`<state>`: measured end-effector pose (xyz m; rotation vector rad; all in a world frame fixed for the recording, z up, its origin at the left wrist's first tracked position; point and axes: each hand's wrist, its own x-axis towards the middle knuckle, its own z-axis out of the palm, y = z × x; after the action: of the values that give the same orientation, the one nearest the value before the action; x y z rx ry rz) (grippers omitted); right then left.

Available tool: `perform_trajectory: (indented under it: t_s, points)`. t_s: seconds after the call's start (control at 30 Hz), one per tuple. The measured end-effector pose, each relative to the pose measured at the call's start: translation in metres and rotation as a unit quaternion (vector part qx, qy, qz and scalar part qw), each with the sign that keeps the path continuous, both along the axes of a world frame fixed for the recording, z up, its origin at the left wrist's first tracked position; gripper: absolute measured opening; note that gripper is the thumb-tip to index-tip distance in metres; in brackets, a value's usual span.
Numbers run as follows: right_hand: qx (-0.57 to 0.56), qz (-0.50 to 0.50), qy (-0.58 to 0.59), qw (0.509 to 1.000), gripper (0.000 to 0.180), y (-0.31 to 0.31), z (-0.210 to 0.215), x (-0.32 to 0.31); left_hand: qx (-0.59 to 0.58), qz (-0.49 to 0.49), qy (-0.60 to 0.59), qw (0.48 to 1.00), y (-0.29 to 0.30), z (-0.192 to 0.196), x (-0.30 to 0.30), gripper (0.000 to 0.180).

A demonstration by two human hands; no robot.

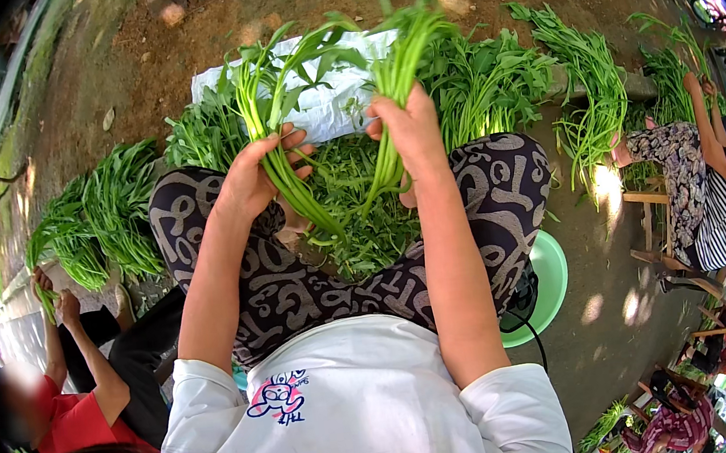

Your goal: The person picks leaves from bundles of leafy green vegetables by hand and places the harvested leaves into a green plastic bucket while seated outdoors.

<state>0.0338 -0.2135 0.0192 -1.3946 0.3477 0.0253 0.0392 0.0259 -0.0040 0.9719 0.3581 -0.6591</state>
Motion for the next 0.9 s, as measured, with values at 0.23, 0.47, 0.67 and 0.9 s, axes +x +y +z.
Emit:
perform_trajectory:
  t_s: [0.23,0.47,0.67,0.9]
  points:
    - [0.033,-0.127,-0.087,0.988,0.020,-0.036,0.006,0.000,-0.013,0.063,0.024,0.998,0.006,-0.006,0.001,0.028]
    - [0.036,-0.016,-0.010,0.999,0.020,-0.026,0.016,-0.008,-0.056,0.055,-0.004,0.997,0.006,-0.004,0.002,0.022]
    - [-0.040,0.128,0.045,0.990,0.025,0.018,0.008,-0.010,-0.070,0.033,-0.075,0.994,0.005,0.001,-0.002,0.018]
    - [0.017,0.193,-0.022,0.981,0.025,0.046,-0.013,-0.016,-0.072,0.039,-0.077,0.994,0.003,0.005,-0.002,0.022]
